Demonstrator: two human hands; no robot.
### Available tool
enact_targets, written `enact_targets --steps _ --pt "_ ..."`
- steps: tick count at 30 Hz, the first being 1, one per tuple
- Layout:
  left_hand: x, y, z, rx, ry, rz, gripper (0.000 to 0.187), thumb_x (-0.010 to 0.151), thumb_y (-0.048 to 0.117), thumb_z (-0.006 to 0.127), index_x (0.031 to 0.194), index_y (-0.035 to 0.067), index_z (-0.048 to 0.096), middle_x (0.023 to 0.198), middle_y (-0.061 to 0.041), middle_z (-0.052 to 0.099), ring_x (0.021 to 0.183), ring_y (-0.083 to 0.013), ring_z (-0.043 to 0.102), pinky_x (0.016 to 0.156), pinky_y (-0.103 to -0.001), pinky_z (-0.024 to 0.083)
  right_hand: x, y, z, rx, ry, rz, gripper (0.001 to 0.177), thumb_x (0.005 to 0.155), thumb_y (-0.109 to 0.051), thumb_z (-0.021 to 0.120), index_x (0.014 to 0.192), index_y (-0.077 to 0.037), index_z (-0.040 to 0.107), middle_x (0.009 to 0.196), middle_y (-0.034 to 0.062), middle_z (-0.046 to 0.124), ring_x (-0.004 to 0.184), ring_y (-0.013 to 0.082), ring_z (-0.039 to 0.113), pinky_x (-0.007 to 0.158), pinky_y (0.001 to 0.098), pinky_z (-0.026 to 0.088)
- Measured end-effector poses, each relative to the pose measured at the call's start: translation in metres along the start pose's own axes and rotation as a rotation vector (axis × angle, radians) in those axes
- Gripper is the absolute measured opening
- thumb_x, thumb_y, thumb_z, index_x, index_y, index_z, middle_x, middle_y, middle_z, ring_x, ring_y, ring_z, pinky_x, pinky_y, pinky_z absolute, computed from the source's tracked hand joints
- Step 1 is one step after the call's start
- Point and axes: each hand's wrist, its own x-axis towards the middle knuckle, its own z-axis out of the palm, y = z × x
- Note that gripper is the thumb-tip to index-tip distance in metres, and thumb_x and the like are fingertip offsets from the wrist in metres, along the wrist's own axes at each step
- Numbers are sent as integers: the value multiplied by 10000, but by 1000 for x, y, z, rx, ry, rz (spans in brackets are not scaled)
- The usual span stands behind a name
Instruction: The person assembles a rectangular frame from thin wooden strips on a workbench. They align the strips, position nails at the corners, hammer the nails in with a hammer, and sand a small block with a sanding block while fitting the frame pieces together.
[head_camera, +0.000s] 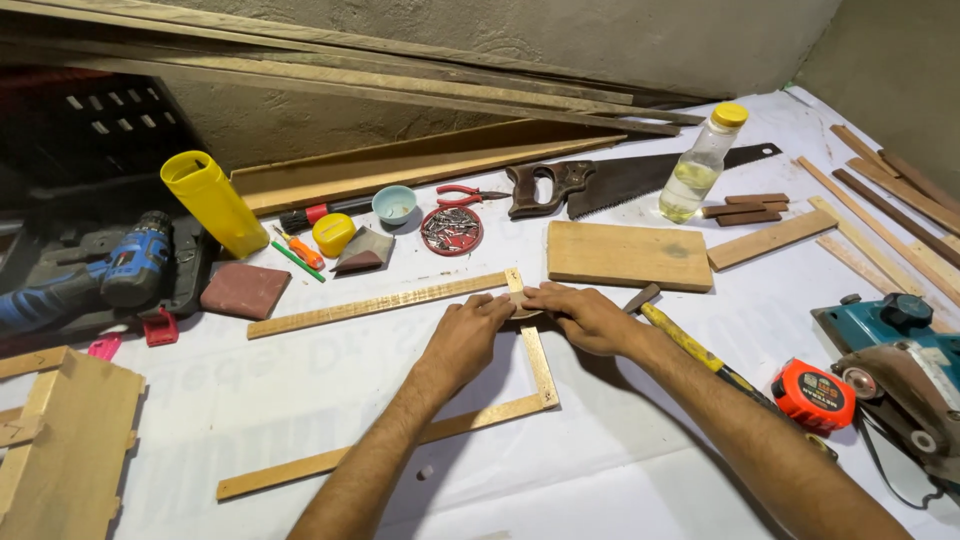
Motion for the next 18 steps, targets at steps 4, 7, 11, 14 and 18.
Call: enact_targets --steps 4,7,11,14,18 --pt "-3 0 9 -12 36 -9 518 874 -73 524 1370 68 570 1439 -105 598 1310 -304 550 999 -472 488 -2 -11 3 -51 24 5 549 850 71 546 1365 -104 622 1526 71 533 1439 330 446 1205 449 351" --pt "-19 5 15 28 69 -2 507 899 -53 521 1390 66 566 1451 -112 579 1345 -315 517 1038 -484 460 -12 -29 8 -159 27 14 523 839 47 569 1338 -95 636 1500 78 555 1426 333 460 1167 458 389" --pt "-41 20 10 116 66 69 491 930 -32 526 1405 87 558 1448 -79 593 1398 -287 484 1111 -515 407 -36 -64 6 -236 -7 36 446 868 -31 625 1309 -92 653 1479 75 570 1414 324 471 1116 481 415" --pt "-60 37 0 76 8 115 510 900 11 575 1407 56 528 1463 -98 565 1415 -294 462 1106 -507 407 -57 -85 4 -246 -50 64 432 895 -86 644 1326 -108 639 1502 55 548 1438 299 437 1120 482 395" --pt "-78 47 4 51 -48 165 481 959 52 589 1428 3 492 1486 -152 536 1417 -311 469 1062 -470 465 -78 -98 10 -344 -75 75 480 923 -151 644 1398 -151 580 1544 36 482 1473 268 339 1150 514 300"
